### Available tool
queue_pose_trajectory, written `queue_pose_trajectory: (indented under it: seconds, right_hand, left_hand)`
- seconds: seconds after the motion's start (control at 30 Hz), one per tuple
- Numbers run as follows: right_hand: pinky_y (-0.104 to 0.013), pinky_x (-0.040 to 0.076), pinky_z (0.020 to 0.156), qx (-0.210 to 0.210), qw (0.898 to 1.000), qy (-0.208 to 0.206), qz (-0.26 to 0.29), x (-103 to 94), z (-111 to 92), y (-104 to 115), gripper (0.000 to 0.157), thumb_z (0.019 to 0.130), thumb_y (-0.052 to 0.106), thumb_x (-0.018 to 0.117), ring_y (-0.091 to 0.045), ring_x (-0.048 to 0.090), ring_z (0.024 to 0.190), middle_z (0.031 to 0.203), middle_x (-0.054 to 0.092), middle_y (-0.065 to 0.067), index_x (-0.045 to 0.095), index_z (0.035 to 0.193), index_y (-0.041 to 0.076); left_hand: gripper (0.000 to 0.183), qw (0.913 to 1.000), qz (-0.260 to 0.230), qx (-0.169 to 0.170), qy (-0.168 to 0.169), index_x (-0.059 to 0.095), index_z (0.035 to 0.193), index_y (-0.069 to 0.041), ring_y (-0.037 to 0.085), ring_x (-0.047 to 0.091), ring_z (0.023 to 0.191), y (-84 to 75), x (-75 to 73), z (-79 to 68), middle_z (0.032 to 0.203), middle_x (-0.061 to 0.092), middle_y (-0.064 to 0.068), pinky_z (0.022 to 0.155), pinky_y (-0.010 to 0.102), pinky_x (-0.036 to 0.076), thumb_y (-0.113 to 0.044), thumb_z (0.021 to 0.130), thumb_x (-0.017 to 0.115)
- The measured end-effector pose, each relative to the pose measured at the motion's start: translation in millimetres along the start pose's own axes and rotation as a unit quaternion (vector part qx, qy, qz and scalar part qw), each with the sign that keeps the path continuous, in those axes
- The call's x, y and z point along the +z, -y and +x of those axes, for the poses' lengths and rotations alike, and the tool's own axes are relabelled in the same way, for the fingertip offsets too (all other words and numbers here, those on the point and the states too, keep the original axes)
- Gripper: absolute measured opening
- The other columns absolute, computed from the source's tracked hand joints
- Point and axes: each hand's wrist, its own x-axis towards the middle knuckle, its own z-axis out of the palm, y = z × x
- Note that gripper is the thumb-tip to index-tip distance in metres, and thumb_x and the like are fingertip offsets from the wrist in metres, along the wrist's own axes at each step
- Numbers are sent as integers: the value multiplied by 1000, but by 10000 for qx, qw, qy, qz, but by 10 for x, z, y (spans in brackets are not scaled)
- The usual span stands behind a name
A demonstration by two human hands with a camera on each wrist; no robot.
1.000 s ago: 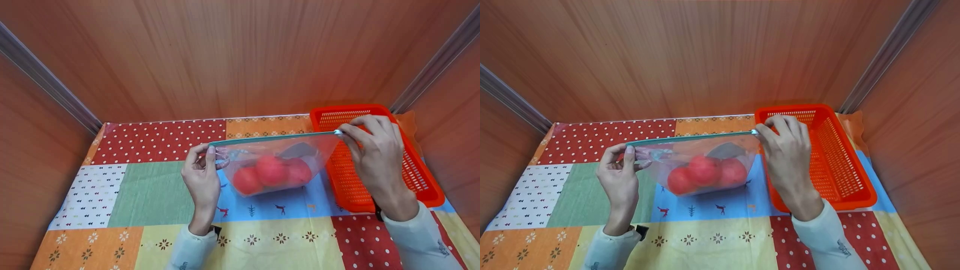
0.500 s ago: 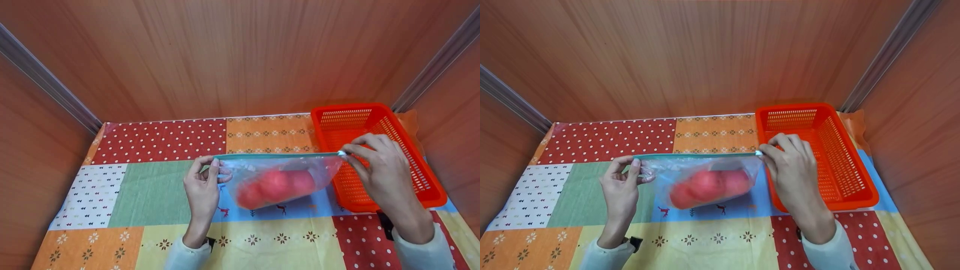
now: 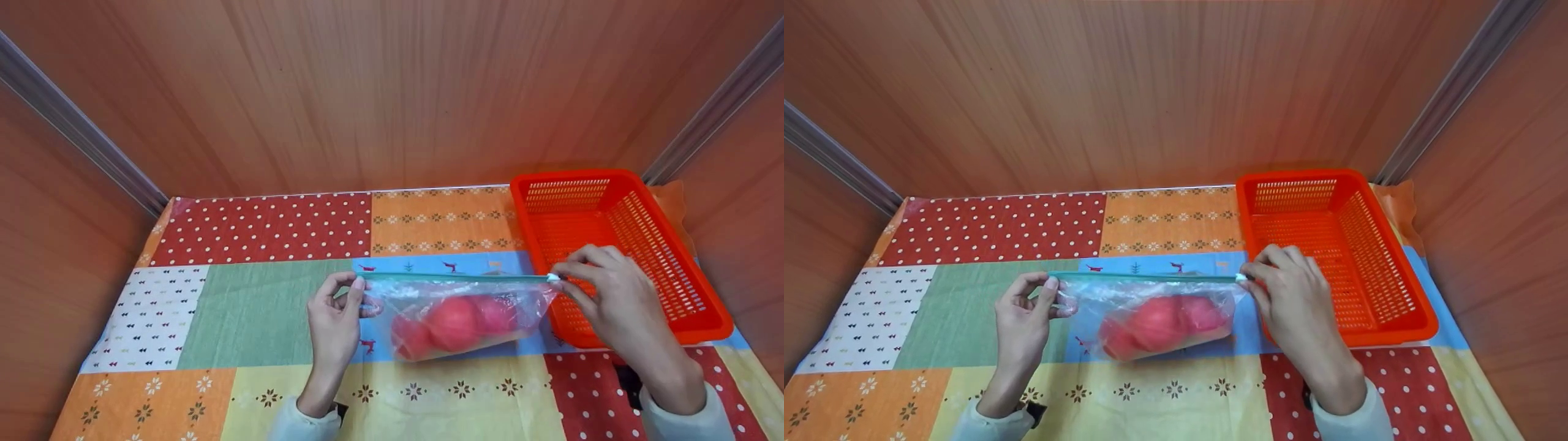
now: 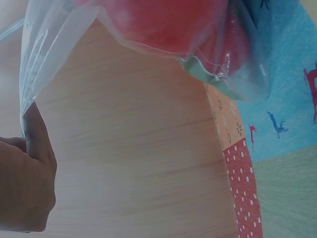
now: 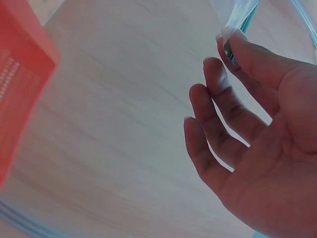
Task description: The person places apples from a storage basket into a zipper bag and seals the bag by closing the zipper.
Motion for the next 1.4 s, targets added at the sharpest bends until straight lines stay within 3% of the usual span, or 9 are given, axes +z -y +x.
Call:
queue_pose_trajectory:
  seconds: [0.27, 0.53, 0.73, 1.07, 1.23, 1.4]
  right_hand:
    - [-36, 54, 72, 134, 9985, 516, 119, 48, -56, -44, 28, 81, 8, 92, -19, 58, 90, 101, 72, -2, 84, 108, 13]
    - [-34, 53, 71, 231, 9935, 1081, 283, 127, -87, -80, 25, 83, 12, 90, -19, 58, 91, 99, 70, 1, 84, 107, 14]
    - [-34, 53, 73, 281, 9894, 1370, 388, 187, -119, -103, 23, 83, 11, 90, -17, 58, 91, 97, 69, 4, 84, 105, 15]
    - [-33, 51, 72, 408, 9795, 1920, 459, 277, -167, -131, 22, 84, 11, 90, -15, 57, 89, 96, 68, 6, 83, 104, 16]
    - [-35, 52, 74, 435, 9715, 2280, 481, 317, -188, -149, 19, 86, 11, 87, -15, 56, 89, 96, 68, 6, 84, 104, 14]
    - [-38, 56, 78, 576, 9543, 2864, 634, 356, -211, -178, 18, 88, 10, 86, -17, 58, 93, 101, 68, 4, 83, 105, 15]
  left_hand:
    - [10, 9991, 118, -394, 132, 64, 110, 10, 17, 76, 66, 94, -33, -44, 96, 70, 18, 67, 34, 65, 4, 103, 62]
    - [11, 9958, 430, -749, 317, 65, 111, 7, 23, 77, 68, 163, -54, -92, 97, 71, 16, 62, 34, 64, -3, 105, 62]
    - [12, 9938, 418, -886, 530, 65, 112, 7, 26, 76, 70, 211, -71, -129, 98, 67, 16, 66, 33, 65, -3, 105, 62]
    - [13, 9892, 561, -994, 917, 65, 113, 7, 19, 74, 66, 297, -111, -199, 96, 67, 16, 62, 33, 64, -3, 105, 62]
    - [11, 9850, 508, -1106, 1225, 64, 111, 8, 17, 71, 66, 318, -111, -222, 97, 64, 15, 66, 33, 65, -1, 105, 61]
    - [10, 9765, 731, -1251, 1598, 65, 110, 7, 15, 69, 68, 331, -128, -243, 96, 61, 12, 64, 32, 64, -1, 105, 62]
